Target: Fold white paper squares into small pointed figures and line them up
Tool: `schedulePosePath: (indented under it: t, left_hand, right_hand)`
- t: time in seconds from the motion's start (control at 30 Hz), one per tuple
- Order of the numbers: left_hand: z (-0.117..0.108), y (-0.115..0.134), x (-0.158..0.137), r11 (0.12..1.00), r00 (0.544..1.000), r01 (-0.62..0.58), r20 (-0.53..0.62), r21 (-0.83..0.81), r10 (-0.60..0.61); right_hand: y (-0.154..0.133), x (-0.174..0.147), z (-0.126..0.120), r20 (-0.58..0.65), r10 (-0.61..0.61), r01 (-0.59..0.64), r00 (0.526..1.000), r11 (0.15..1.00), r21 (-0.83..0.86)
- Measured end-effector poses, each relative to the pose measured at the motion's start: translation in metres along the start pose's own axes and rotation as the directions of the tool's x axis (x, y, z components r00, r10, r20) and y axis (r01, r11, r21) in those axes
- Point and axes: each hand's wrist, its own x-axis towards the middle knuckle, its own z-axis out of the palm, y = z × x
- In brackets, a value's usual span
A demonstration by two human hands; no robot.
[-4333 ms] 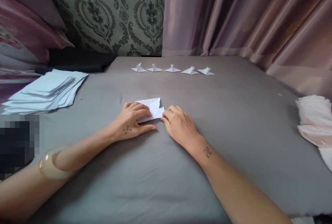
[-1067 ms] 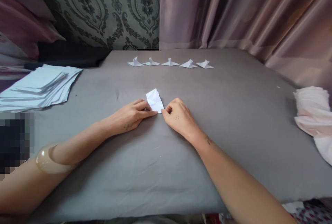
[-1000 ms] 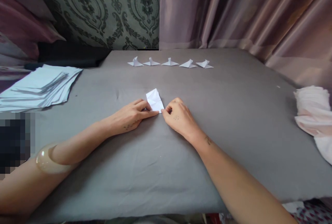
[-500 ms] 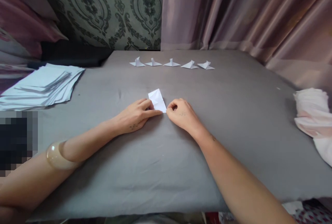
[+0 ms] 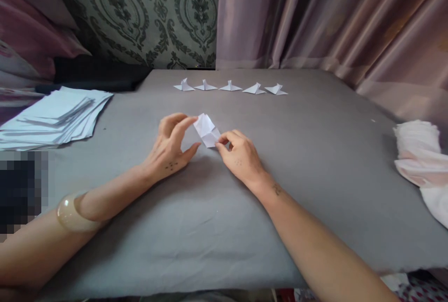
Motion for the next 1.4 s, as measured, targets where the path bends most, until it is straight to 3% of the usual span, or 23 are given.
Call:
schedulePosePath:
  t: [0.1, 0.17, 0.3, 0.37, 0.63, 0.83, 0.93, 1.1, 1.27, 1.4]
  left_hand:
    - [-0.004, 0.000, 0.000, 0.989, 0.991, -0.024, -0.124, 0.149, 0.043]
    - [-0.006, 0.000, 0.000, 0.968, 0.987, -0.092, -0.105, 0.233, 0.119]
    - [-0.007, -0.002, 0.001, 0.929, 0.958, -0.279, 0.133, 0.243, 0.253]
    - [-0.006, -0.003, 0.001, 0.938, 0.942, -0.293, 0.223, 0.186, 0.250]
    - [-0.004, 0.001, 0.002, 0.996, 0.953, -0.082, 0.296, 0.032, 0.069]
    - [0.001, 0.007, 0.005, 0.990, 0.943, 0.143, 0.302, 0.014, -0.141]
    - [0.004, 0.010, 0.009, 0.960, 0.908, 0.280, 0.323, 0.003, -0.266]
    - [0.007, 0.011, 0.013, 0.923, 0.874, 0.384, 0.333, -0.025, -0.354]
    - [0.007, 0.011, 0.013, 0.921, 0.878, 0.387, 0.324, -0.049, -0.352]
    - [0.006, 0.011, 0.013, 0.913, 0.864, 0.405, 0.346, -0.042, -0.367]
  right_hand:
    - [-0.004, -0.001, -0.003, -0.073, -0.249, 0.225, 0.966, 0.944, -0.241]
    - [-0.005, -0.001, -0.005, -0.027, -0.354, 0.321, 0.935, 0.874, -0.364]
    - [-0.002, -0.002, -0.006, 0.094, -0.385, 0.384, 0.918, 0.805, -0.453]
    - [0.001, -0.004, -0.007, 0.140, -0.340, 0.366, 0.930, 0.818, -0.443]
    - [0.001, -0.005, -0.009, 0.180, -0.043, 0.090, 0.983, 0.961, -0.260]
    - [-0.001, -0.002, -0.002, 0.125, 0.078, -0.052, 0.989, 0.978, -0.201]
    - [-0.002, -0.001, 0.002, 0.091, 0.094, -0.071, 0.991, 0.971, -0.226]
    - [0.000, -0.001, 0.005, 0.069, 0.062, -0.044, 0.996, 0.970, -0.237]
    - [0.000, -0.002, 0.004, 0.135, -0.155, 0.175, 0.979, 0.973, -0.153]
    - [-0.005, -0.006, 0.004, 0.214, -0.236, 0.283, 0.948, 0.932, -0.226]
